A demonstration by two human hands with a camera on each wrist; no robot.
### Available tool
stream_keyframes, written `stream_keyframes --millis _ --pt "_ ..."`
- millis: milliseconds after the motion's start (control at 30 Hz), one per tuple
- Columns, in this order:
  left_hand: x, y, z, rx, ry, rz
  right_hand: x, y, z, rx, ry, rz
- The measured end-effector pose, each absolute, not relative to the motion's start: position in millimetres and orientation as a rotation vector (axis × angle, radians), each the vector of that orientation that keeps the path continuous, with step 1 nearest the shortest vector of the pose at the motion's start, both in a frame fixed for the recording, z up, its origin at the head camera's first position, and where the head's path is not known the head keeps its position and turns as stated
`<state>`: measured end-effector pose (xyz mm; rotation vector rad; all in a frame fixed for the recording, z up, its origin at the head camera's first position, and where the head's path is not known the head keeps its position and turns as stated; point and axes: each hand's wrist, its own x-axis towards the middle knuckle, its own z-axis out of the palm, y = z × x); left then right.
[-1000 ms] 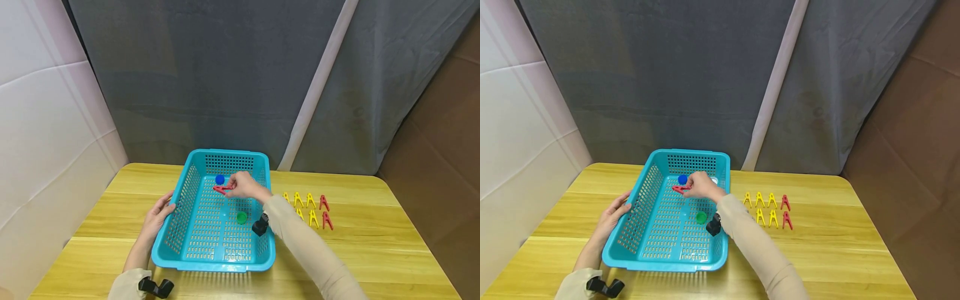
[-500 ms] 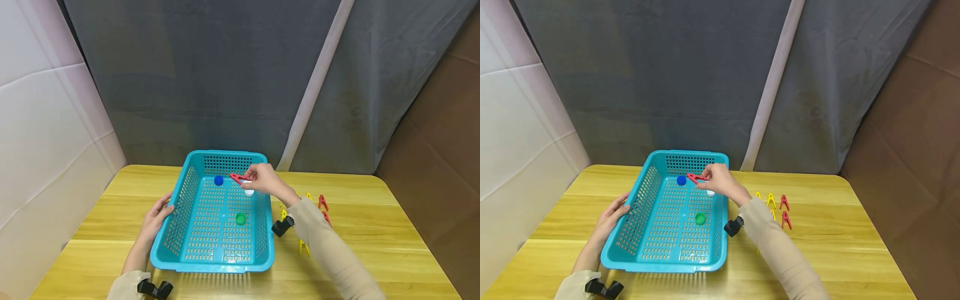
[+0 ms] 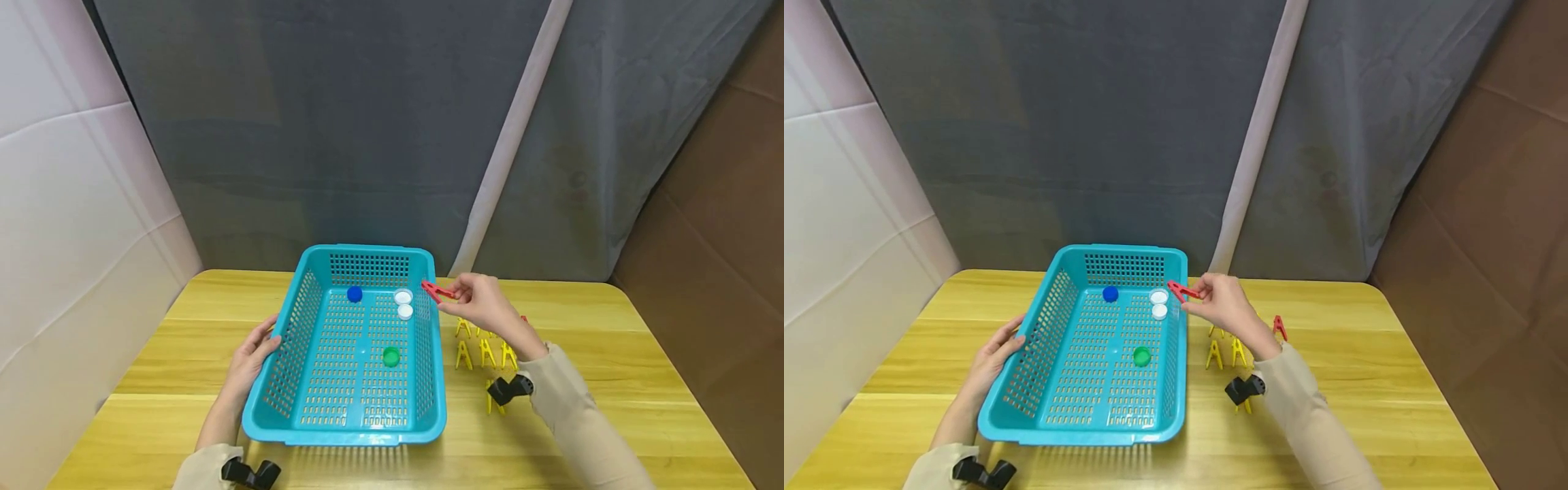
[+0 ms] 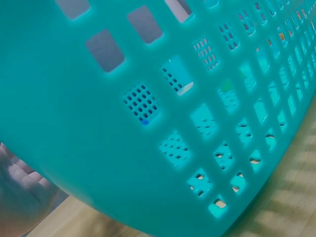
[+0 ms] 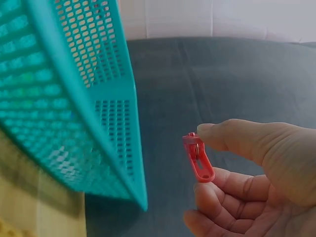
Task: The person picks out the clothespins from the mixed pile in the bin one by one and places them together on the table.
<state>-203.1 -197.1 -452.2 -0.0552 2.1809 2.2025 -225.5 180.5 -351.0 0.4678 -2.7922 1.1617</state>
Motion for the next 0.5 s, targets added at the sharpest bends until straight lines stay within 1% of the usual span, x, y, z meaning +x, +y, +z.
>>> stream_keyframes --millis 233,500 --pt "-204 -196 -452 -0.064 2.160 2.216 -208 214 -370 0.286 -2.819 1.077" --pt "-204 -197 -453 -0.083 2.138 2.217 -180 247 -392 0.140 -2.770 1.041"
